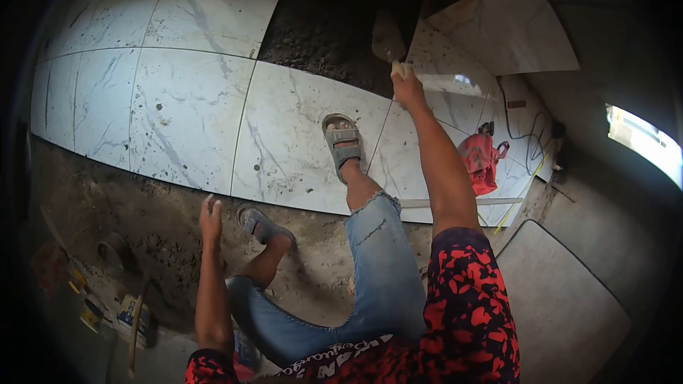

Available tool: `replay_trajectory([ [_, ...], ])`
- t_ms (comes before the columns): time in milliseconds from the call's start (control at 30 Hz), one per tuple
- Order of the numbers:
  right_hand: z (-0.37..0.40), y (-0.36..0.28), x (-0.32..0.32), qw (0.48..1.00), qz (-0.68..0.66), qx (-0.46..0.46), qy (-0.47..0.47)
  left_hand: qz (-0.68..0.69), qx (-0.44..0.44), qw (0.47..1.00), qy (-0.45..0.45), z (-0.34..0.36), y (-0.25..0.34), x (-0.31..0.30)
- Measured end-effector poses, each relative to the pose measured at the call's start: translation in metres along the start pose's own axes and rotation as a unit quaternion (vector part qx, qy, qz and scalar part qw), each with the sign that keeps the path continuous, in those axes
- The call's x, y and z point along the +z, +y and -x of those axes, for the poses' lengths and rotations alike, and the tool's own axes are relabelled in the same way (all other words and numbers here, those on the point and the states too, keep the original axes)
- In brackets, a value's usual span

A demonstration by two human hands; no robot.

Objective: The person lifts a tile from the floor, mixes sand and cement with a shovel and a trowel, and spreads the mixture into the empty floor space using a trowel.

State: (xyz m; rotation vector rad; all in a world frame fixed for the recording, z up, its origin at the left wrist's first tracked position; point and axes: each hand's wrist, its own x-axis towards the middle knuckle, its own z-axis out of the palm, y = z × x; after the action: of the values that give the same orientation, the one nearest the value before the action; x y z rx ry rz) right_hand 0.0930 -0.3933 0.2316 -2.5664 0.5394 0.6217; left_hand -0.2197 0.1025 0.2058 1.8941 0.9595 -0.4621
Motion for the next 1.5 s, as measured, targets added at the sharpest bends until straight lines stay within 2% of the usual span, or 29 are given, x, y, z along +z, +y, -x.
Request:
replay_trajectory([
  [67,-0.054,-0.015,-0.001,0.957,-0.266,0.114,-0.017,-0.037,0.0,0.996,0.078,-0.071,-0.019,0.025],
  [100,-0.085,-0.011,0.002,0.946,-0.3,0.12,-0.023,-0.081,0.007,0.989,0.124,-0.1,-0.018,0.038],
  [133,-0.118,-0.006,0.006,0.947,-0.301,0.109,-0.018,-0.069,0.019,0.984,0.164,-0.128,-0.022,0.053],
  [233,-0.212,0.007,0.016,0.919,-0.362,0.154,-0.02,-0.104,-0.006,0.959,0.263,-0.185,-0.017,0.095],
  [267,-0.247,0.017,0.023,0.918,-0.369,0.143,-0.013,-0.113,-0.02,0.95,0.29,-0.203,-0.025,0.111],
  [300,-0.288,0.04,0.037,0.994,-0.099,-0.029,0.032,-0.117,-0.067,0.945,0.299,-0.205,-0.011,0.125],
  [333,-0.302,0.035,0.048,0.984,-0.159,-0.064,0.04,-0.121,-0.114,0.937,0.307,-0.206,0.003,0.139],
  [400,-0.327,0.023,0.068,0.95,-0.276,-0.137,0.044,-0.12,-0.131,0.922,0.343,-0.217,0.003,0.158],
  [467,-0.316,-0.011,0.073,0.96,-0.272,-0.05,-0.033,-0.122,-0.154,0.905,0.378,-0.221,-0.006,0.169],
  [567,-0.256,-0.035,0.04,0.946,-0.317,-0.015,-0.065,-0.136,-0.139,0.911,0.364,-0.228,-0.022,0.17],
  [600,-0.249,-0.039,0.033,0.945,-0.32,-0.02,-0.064,-0.133,-0.137,0.91,0.368,-0.233,-0.019,0.172],
  [667,-0.24,-0.033,0.028,0.944,-0.326,0.035,-0.038,-0.161,-0.161,0.917,0.327,-0.23,-0.023,0.169],
  [700,-0.265,-0.019,0.04,0.944,-0.327,0.036,-0.04,-0.154,-0.163,0.928,0.298,-0.227,-0.02,0.166],
  [733,-0.31,0.006,0.062,0.961,-0.275,-0.008,-0.021,-0.156,-0.163,0.927,0.298,-0.227,-0.021,0.166],
  [800,-0.333,0.017,0.08,0.973,-0.225,-0.053,0.002,-0.162,-0.169,0.921,0.31,-0.231,-0.023,0.169],
  [900,-0.293,-0.02,0.088,0.956,-0.276,-0.094,-0.02,-0.183,-0.177,0.911,0.323,-0.235,-0.024,0.173],
  [967,-0.248,-0.054,0.05,0.944,-0.297,-0.038,-0.138,-0.188,-0.181,0.911,0.32,-0.236,-0.026,0.171],
  [1067,-0.246,-0.055,0.041,0.95,-0.301,-0.027,-0.084,-0.187,-0.182,0.912,0.316,-0.238,-0.027,0.171],
  [1167,-0.286,-0.043,0.054,0.963,-0.255,-0.053,-0.071,-0.183,-0.179,0.914,0.316,-0.236,-0.028,0.173],
  [1200,-0.282,-0.047,0.053,0.963,-0.255,-0.051,-0.074,-0.182,-0.175,0.915,0.316,-0.236,-0.027,0.172],
  [1267,-0.261,-0.058,0.041,0.965,-0.206,-0.068,-0.151,-0.183,-0.174,0.914,0.317,-0.237,-0.032,0.171],
  [1400,-0.249,-0.044,0.024,0.97,-0.164,-0.089,-0.154,-0.168,-0.161,0.92,0.315,-0.236,-0.033,0.171],
  [1467,-0.276,-0.006,0.039,0.98,-0.183,-0.07,-0.031,-0.166,-0.16,0.92,0.317,-0.236,-0.033,0.171],
  [1500,-0.301,0.026,0.051,0.98,-0.181,-0.073,-0.034,-0.167,-0.157,0.92,0.319,-0.236,-0.033,0.171],
])
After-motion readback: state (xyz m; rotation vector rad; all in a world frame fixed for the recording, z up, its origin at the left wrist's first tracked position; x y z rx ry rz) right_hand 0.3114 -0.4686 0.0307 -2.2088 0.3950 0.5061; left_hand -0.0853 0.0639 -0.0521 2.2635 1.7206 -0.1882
